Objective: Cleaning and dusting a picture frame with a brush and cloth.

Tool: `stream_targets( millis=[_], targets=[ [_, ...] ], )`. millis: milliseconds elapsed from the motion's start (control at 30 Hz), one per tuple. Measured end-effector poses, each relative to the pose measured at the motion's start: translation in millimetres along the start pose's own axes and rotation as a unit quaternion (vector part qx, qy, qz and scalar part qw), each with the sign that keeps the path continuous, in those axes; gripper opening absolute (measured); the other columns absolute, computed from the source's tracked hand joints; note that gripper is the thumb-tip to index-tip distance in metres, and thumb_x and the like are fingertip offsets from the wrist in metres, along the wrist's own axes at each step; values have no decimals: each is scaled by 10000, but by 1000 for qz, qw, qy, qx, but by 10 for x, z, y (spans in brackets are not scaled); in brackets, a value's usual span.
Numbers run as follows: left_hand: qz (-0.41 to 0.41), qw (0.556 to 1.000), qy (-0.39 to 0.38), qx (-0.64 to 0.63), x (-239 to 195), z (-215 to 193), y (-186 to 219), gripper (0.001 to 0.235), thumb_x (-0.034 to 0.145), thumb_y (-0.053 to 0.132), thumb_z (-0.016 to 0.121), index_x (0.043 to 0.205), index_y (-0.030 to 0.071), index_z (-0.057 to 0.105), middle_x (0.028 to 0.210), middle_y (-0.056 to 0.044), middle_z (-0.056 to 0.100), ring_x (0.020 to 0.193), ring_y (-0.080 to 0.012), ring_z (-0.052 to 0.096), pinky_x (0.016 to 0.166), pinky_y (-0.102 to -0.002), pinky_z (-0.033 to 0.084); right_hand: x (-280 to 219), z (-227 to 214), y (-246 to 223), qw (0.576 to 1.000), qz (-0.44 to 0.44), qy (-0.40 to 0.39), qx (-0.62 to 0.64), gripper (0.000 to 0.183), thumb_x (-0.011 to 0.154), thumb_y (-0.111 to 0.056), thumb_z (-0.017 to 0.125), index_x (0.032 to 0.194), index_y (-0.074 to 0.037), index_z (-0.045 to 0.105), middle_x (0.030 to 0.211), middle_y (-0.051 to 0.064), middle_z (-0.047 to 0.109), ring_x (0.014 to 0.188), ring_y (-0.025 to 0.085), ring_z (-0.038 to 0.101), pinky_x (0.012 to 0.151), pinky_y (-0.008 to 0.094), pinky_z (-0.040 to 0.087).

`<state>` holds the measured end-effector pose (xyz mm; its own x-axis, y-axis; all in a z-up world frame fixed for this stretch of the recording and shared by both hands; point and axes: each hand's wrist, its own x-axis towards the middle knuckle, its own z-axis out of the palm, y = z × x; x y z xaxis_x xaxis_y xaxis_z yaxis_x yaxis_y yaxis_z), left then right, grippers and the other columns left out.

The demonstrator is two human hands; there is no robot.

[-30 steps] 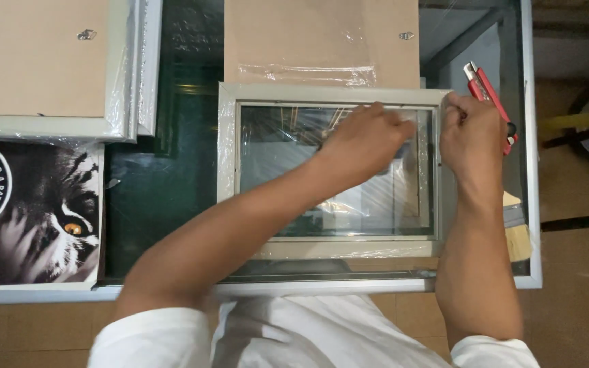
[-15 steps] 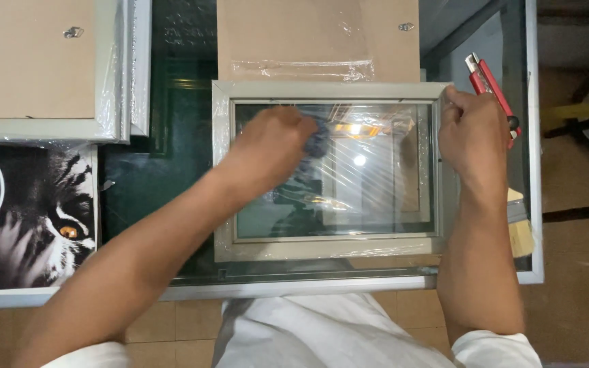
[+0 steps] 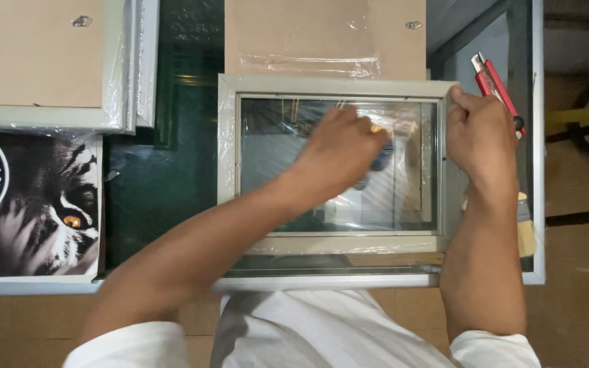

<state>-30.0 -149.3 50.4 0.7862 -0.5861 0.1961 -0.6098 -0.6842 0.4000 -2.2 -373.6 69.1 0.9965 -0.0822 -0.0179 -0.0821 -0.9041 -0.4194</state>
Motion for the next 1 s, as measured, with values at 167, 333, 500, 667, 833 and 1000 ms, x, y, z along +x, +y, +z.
stream_targets(
  millis=[167, 333, 500, 667, 833, 1000],
  targets=[
    [-136, 984, -83, 78, -896, -780, -464, 277, 806, 44, 637, 1067, 75, 722, 997, -140, 720, 961, -343, 595, 901, -485, 402, -7, 71, 98, 999, -9, 23, -21, 318, 1027, -59, 574, 1283, -6, 754, 970, 264, 711, 687, 329, 666, 640, 478, 523],
    [-173, 978, -87, 79, -895, -725, -465, 282, 768, 16, 671, 1036, 34, 758, 974, -153, 738, 965, -339, 616, 866, -464, 424, -11, 31, 62, 999, -8, 23, -35, 318, 1005, -40, 597, 1281, 7, 747, 998, 276, 720, 689, 329, 695, 628, 440, 550],
    [-15, 998, -21, 63, -314, -7, -96, 393, 643, 182, 827, 1013, 101, 724, 970, -119, 708, 992, -304, 579, 897, -465, 395, 18, 116, 202, 998, -39, 42, -16, 321, 978, -35, 609, 1259, 22, 753, 921, 252, 719, 631, 305, 656, 565, 422, 508],
    [-16, 997, 74, 28, 224, 562, 609, 262, 763, 161, 734, 977, 12, 703, 952, -192, 688, 933, -319, 589, 925, -444, 430, 16, 100, 180, 996, -69, 52, -29, 277, 1003, -48, 603, 1208, 36, 771, 889, 287, 720, 592, 329, 654, 528, 434, 508],
    [-1, 996, 85, 25, 49, 444, 569, 174, 797, 163, 673, 895, 29, 726, 976, -205, 704, 997, -344, 587, 979, -453, 418, 26, 103, 181, 998, -35, 43, -36, 275, 1024, -99, 612, 1228, -10, 774, 847, 250, 713, 577, 315, 642, 520, 443, 497],
    [-137, 954, -206, 170, -718, -418, 30, 201, 862, 156, 651, 1045, 85, 696, 1125, -169, 646, 1073, -316, 495, 933, -491, 385, -18, -1, -23, 1000, 29, 1, -10, 317, 1042, -119, 579, 1300, -7, 723, 907, 228, 733, 682, 284, 673, 622, 430, 523]
  ],
)
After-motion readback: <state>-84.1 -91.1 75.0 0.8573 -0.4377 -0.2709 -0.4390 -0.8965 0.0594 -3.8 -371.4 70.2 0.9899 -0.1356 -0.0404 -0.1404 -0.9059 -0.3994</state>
